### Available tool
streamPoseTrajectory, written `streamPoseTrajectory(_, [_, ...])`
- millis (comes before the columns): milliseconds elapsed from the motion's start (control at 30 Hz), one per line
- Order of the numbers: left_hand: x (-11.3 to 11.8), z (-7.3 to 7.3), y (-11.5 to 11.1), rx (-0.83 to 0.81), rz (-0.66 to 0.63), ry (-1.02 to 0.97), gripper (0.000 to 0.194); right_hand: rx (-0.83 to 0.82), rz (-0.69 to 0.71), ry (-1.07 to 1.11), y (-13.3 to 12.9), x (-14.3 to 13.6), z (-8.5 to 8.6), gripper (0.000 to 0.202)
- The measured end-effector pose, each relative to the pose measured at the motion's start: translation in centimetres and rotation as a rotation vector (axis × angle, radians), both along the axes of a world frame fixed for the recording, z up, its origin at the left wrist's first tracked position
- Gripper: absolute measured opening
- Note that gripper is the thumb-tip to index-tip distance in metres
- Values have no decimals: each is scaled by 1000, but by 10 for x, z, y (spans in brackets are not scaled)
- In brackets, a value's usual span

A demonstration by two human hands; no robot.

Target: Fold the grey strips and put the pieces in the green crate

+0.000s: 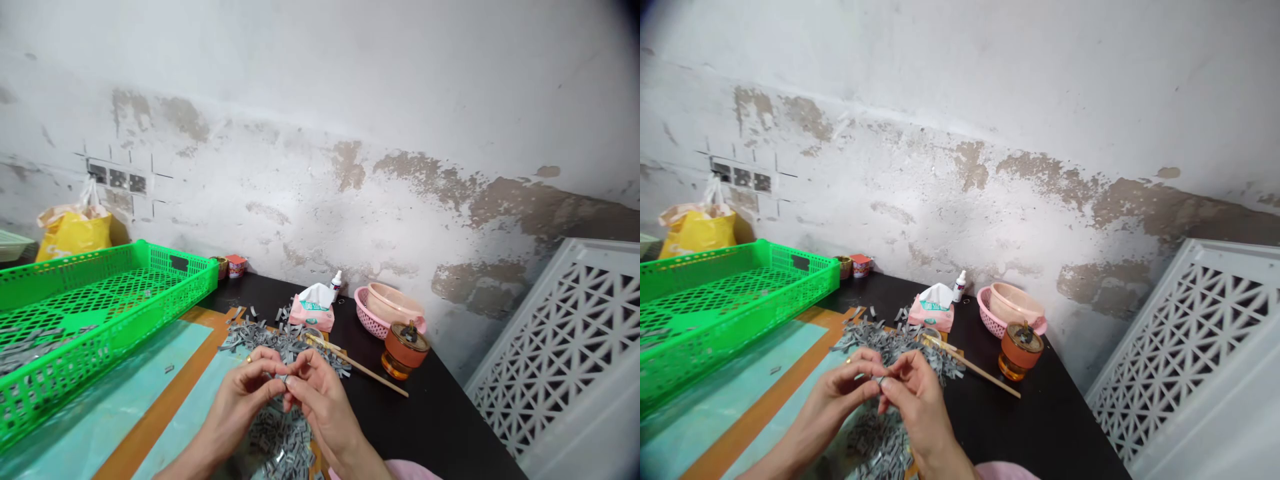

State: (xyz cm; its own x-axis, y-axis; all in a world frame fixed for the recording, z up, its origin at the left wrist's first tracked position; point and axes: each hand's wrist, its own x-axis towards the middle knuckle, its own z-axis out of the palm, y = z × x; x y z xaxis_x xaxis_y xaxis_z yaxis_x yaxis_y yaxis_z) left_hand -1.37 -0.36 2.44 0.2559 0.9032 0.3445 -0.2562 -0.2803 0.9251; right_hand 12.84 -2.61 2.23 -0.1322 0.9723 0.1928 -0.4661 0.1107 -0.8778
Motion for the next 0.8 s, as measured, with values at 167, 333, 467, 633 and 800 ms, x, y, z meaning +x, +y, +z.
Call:
streamPoseTrajectory(167, [-1, 1, -3, 8, -4, -8, 14, -59, 69, 119, -4, -1, 5, 32])
streamPoseTrajectory(333, [0, 0, -4, -15, -24, -42, 14, -76, 17, 151, -6, -8, 5, 29])
streamPoseTrajectory(467, [2, -1, -4, -30, -26, -68, 15, -78, -54, 131, -8, -12, 4, 26])
streamPoseTrajectory(633, [0, 4, -3, -54, -47, -37, 17, -69, -36, 151, -8, -8, 9, 29])
streamPoseTrajectory(800, [-1, 9, -3, -57, -84, 0, 20, -80, 2, 195, -9, -4, 12, 31])
